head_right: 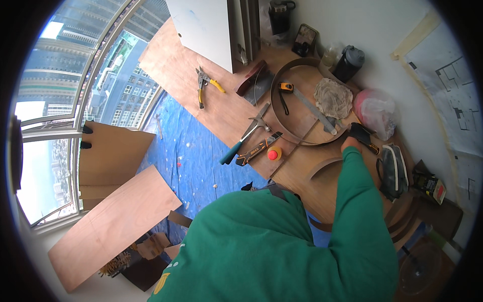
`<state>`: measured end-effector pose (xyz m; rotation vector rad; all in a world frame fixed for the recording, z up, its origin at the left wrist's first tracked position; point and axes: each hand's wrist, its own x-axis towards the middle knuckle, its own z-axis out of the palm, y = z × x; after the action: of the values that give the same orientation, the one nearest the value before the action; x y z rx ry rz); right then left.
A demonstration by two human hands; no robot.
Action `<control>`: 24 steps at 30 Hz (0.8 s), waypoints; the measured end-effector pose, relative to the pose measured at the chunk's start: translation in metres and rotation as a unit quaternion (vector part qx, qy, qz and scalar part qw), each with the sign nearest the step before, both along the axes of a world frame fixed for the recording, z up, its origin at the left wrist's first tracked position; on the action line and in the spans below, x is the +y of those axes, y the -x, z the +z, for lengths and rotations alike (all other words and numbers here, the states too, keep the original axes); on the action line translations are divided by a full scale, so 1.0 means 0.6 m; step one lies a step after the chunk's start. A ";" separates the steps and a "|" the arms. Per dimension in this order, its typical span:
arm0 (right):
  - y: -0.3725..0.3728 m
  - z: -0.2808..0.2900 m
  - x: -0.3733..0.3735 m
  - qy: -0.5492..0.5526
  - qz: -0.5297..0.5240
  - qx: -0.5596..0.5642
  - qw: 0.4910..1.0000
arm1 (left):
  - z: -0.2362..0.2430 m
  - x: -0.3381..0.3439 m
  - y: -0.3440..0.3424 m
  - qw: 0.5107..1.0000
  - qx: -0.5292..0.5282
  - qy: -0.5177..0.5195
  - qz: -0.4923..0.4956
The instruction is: The person measures and marks a curved wooden piece using a tape measure, pencil, and metal ruler. They repeatedly reposition the ruler and mark multiple points along the curve, then draw straight lines between marks on the wood.
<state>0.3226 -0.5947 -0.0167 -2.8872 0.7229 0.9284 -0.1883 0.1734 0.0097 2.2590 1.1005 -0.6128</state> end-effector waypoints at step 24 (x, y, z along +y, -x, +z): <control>0.052 0.187 -0.173 -0.044 0.164 0.165 0.971 | -0.049 -0.034 -0.063 1.000 0.013 0.017 0.016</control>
<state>0.2914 -0.6985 0.0955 -2.8528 0.1993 1.4604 -0.1503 0.1533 -0.0195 2.2067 1.1286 -0.6450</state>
